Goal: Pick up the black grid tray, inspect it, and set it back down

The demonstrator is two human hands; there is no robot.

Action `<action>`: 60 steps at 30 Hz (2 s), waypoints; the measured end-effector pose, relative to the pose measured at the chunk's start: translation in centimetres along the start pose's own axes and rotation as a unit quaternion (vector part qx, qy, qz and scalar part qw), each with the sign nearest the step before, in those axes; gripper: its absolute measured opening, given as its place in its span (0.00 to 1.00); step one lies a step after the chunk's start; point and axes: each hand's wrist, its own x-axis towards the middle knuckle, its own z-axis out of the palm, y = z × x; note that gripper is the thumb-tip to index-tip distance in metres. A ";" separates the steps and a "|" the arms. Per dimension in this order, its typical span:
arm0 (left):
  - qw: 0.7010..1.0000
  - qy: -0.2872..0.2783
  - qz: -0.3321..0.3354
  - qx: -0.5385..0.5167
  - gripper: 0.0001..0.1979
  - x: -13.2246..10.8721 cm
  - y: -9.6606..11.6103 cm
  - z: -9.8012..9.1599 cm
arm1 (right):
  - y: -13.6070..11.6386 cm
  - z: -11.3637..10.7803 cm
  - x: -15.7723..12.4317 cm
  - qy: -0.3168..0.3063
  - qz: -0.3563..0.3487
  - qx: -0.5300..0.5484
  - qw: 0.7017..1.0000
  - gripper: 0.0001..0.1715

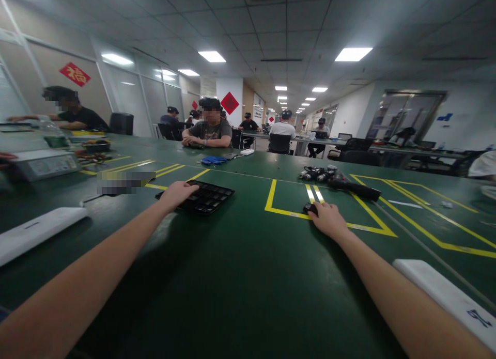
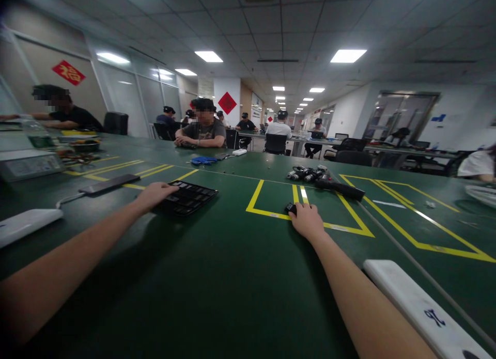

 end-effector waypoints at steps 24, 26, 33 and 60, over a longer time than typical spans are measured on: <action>0.922 -0.129 0.364 -0.017 0.20 -11.9 5.7 7.5 | -9.9 -1.9 -4.4 -0.048 -0.311 0.519 0.795 0.27; 0.919 -0.137 0.368 -0.028 0.20 -12.0 5.5 7.4 | -9.7 -2.3 -4.6 -0.058 -0.304 0.520 0.796 0.28; 0.922 -0.152 0.354 -0.038 0.22 -12.2 5.8 7.0 | -9.9 -2.9 -4.9 -0.066 -0.343 0.501 0.792 0.25; 0.866 -0.312 0.021 -0.389 0.07 -9.4 6.1 4.0 | -9.4 -2.9 -5.2 -0.068 -0.395 0.418 0.815 0.30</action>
